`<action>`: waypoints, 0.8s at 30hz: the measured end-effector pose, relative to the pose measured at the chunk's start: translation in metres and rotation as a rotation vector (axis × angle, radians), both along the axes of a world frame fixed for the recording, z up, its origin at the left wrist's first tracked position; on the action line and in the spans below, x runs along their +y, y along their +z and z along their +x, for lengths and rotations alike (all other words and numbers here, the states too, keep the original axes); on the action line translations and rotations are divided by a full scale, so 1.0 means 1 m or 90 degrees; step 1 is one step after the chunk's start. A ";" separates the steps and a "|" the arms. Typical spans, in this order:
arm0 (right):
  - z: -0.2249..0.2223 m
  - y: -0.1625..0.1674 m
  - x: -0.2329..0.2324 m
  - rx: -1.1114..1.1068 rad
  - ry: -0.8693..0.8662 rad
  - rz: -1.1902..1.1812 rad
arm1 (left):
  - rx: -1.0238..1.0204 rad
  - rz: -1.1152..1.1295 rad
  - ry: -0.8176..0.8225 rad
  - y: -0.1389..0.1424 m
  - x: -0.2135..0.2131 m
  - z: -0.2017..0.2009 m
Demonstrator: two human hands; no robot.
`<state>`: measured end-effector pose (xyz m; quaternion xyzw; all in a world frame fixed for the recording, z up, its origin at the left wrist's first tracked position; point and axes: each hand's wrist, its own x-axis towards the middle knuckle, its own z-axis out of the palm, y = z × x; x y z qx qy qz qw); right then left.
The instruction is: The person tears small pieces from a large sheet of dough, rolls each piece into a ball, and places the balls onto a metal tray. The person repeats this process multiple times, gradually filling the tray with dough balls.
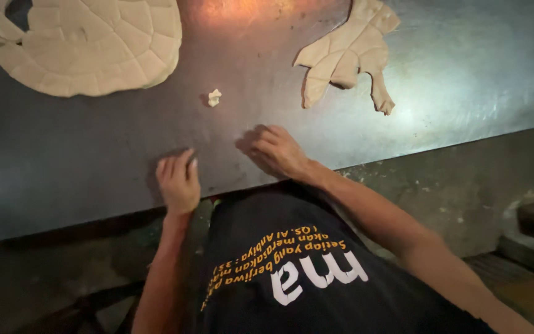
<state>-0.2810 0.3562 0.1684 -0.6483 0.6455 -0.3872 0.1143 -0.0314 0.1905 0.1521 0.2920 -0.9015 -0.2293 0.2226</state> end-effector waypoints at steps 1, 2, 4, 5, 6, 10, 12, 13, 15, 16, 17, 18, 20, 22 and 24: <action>-0.011 0.002 0.019 0.026 0.040 0.037 | 0.005 -0.007 -0.010 0.006 0.002 0.016; -0.022 0.004 0.035 0.051 0.080 0.073 | 0.010 -0.015 -0.020 0.012 0.001 0.031; -0.046 0.010 0.064 0.073 0.104 0.086 | -0.076 -0.130 -0.076 0.022 -0.003 0.049; -0.055 0.013 0.073 0.084 0.116 0.091 | -0.075 -0.129 -0.055 0.027 -0.004 0.052; -0.062 0.016 0.078 0.049 0.083 0.104 | -0.076 -0.125 -0.035 0.033 -0.004 0.050; -0.077 0.034 0.074 -0.091 -0.068 0.176 | -0.004 0.119 0.162 0.060 0.013 -0.002; -0.082 0.044 0.059 -0.143 -0.126 0.172 | 0.010 0.175 0.163 0.073 0.029 -0.054; -0.084 0.048 0.050 -0.162 -0.139 0.149 | 0.016 0.201 0.166 0.080 0.039 -0.083; -0.094 0.055 0.034 -0.146 -0.076 0.102 | 0.096 0.231 0.107 0.091 0.057 -0.146; -0.101 0.058 0.027 -0.137 -0.046 0.079 | 0.113 0.237 0.075 0.095 0.064 -0.177; -0.112 0.061 0.022 -0.144 -0.022 0.060 | 0.132 0.244 0.041 0.098 0.070 -0.205; -0.126 0.063 0.018 -0.148 0.002 0.042 | 0.155 0.237 0.015 0.102 0.074 -0.229; -0.167 0.067 0.011 -0.119 -0.019 -0.003 | 0.205 0.219 -0.038 0.105 0.074 -0.266; -0.229 0.075 0.014 -0.059 -0.109 -0.051 | 0.179 0.235 -0.047 0.104 0.066 -0.287; -0.313 0.082 0.017 0.061 -0.253 -0.136 | 0.134 0.202 -0.051 0.097 0.058 -0.295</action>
